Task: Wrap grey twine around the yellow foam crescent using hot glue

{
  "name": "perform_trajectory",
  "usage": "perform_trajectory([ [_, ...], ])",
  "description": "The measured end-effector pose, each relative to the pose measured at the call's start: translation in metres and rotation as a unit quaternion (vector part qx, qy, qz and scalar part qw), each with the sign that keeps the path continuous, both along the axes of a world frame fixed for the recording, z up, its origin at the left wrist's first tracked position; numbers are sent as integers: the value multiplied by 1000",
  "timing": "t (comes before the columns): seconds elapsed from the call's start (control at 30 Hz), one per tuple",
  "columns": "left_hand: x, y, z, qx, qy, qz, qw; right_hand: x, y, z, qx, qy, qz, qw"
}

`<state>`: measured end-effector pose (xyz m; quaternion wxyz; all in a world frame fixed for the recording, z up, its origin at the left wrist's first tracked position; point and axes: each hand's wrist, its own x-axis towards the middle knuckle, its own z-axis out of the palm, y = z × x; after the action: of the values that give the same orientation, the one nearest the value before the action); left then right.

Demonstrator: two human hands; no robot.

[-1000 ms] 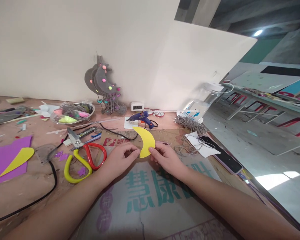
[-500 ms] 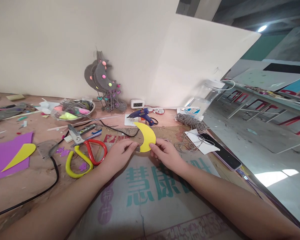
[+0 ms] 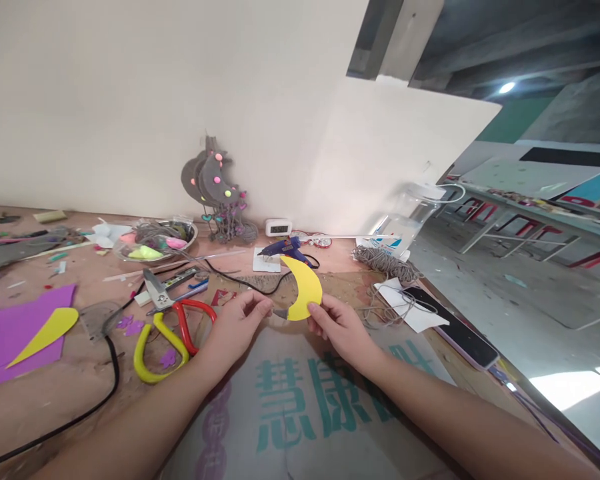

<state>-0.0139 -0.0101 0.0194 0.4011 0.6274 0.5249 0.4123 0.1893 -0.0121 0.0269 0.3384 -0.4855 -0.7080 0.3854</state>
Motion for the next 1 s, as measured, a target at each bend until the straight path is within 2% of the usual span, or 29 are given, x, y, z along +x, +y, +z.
perform_trajectory([
  [0.4,3,-3,4,2,6,-22,1000,2,1,-2,6,7,-4,1000],
  [0.7,4,-3,3,19,-4,-20,1000,-4,0,4,27,19,-4,999],
  [0.83,4,-2,3,5,-25,-23,999,-2,-2,2,105,-24,-15,994],
  [1.0,4,-3,5,-7,5,-14,1000,5,-6,-1,272,-110,66,954],
])
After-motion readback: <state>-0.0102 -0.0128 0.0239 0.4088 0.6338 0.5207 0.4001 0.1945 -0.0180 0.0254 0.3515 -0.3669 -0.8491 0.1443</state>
